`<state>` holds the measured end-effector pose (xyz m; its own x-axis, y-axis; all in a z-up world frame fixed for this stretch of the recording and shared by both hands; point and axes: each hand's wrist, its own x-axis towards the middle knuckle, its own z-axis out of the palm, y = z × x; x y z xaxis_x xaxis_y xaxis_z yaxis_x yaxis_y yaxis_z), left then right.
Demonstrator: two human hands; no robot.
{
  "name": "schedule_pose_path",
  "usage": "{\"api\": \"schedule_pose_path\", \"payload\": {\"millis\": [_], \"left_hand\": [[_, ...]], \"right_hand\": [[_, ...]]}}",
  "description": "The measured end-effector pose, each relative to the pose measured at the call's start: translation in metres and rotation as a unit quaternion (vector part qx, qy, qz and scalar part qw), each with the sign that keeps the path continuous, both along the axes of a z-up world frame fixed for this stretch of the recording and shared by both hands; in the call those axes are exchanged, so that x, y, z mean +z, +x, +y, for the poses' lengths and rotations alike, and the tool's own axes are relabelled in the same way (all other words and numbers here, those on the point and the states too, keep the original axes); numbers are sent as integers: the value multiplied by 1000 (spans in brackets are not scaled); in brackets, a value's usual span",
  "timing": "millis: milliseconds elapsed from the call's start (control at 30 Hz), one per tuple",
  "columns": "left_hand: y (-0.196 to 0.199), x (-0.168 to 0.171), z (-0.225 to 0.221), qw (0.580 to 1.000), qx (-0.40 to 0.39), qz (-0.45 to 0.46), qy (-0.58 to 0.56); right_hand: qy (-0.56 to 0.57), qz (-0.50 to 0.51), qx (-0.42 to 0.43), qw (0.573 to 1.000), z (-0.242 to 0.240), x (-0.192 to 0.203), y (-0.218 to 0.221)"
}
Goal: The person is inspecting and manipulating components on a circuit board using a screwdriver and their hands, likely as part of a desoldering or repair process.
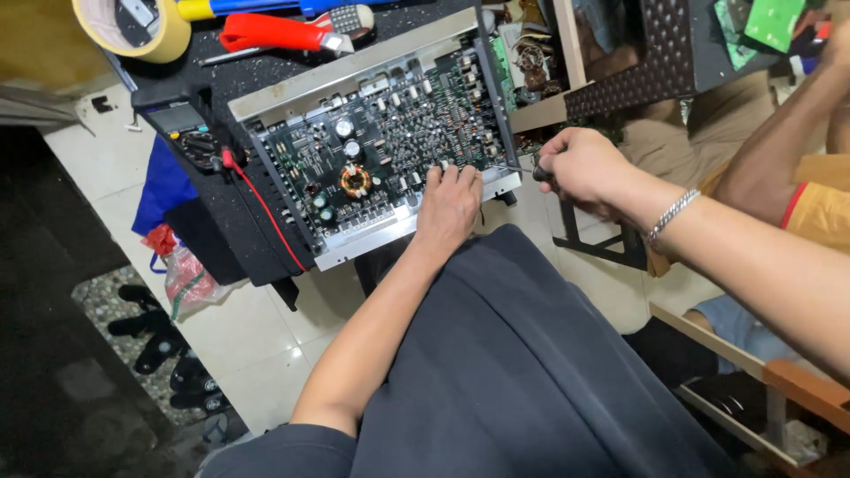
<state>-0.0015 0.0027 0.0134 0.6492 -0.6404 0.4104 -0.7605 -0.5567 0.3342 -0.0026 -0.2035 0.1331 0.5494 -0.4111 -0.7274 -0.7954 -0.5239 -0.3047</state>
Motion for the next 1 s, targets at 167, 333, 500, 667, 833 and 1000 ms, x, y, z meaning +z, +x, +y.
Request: {"api": "schedule_pose_path", "payload": {"millis": [167, 333, 500, 667, 833, 1000], "left_hand": [[-1, -3, -1, 1000, 16, -2, -5], [-3, -7, -3, 1000, 21, 4, -16], [-4, -9, -1, 1000, 22, 1, -19], [-3, -13, 1, 1000, 6, -8, -11], [-2, -17, -3, 999, -6, -27, -16], [0, -6, -3, 999, 17, -40, -14]], "right_hand": [[-54, 16, 108, 993, 9, 27, -6], [-108, -38, 330, 937, 26, 47, -14], [-83, -114, 411, 901, 43, 77, -9], [-283, -204, 622, 701, 25, 34, -30], [-365, -240, 713, 549, 40, 21, -25], [-176, -15, 376, 910, 16, 5, 5]]}}
